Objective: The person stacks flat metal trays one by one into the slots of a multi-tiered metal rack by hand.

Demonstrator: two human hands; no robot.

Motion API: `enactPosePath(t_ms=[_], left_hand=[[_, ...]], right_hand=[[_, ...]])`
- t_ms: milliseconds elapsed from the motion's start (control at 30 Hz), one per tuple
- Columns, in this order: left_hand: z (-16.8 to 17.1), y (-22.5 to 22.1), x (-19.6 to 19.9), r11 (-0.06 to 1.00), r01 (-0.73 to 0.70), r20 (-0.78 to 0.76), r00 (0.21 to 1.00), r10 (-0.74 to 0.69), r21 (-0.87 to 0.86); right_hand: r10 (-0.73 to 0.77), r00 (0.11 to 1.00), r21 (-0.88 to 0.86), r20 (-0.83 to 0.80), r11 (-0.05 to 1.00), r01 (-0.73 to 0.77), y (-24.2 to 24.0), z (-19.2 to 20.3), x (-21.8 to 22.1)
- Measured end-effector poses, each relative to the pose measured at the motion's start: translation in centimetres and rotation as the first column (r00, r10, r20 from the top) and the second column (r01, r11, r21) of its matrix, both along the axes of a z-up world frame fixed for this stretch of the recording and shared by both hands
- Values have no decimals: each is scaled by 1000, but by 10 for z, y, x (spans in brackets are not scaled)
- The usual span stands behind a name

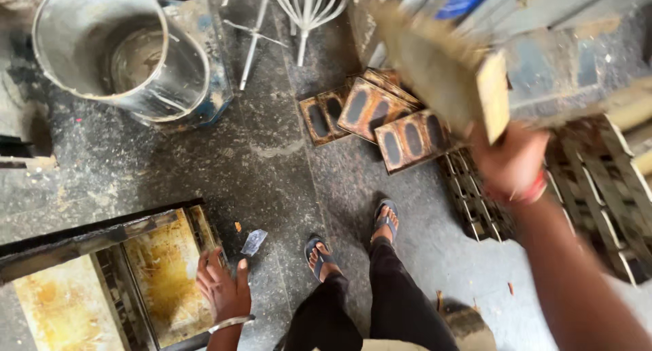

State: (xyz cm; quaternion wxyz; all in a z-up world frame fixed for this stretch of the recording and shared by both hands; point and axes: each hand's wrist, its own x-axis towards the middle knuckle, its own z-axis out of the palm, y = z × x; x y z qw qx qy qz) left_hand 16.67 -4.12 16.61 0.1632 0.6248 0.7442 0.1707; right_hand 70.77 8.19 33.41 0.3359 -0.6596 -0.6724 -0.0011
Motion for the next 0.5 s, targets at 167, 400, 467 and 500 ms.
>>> enactPosePath(t_ms=[167, 400, 467, 500], left_hand=[[-20, -24, 7, 973, -29, 186, 980, 73, -228], [-42, 15, 120, 772, 202, 651, 684, 330, -603], [-23, 18, 173, 749, 324, 774, 508, 378, -578], [-7, 16, 202, 784, 344, 843, 364, 396, -517]], right_hand=[[-248, 956, -391, -156, 904, 171, -176, 16, -65], [-611, 653, -743, -446, 660, 110, -358, 90, -28], [-561, 450, -606, -695, 794, 54, -407, 110, 1], [-503, 332, -521, -798, 853, 40, -429, 117, 17]])
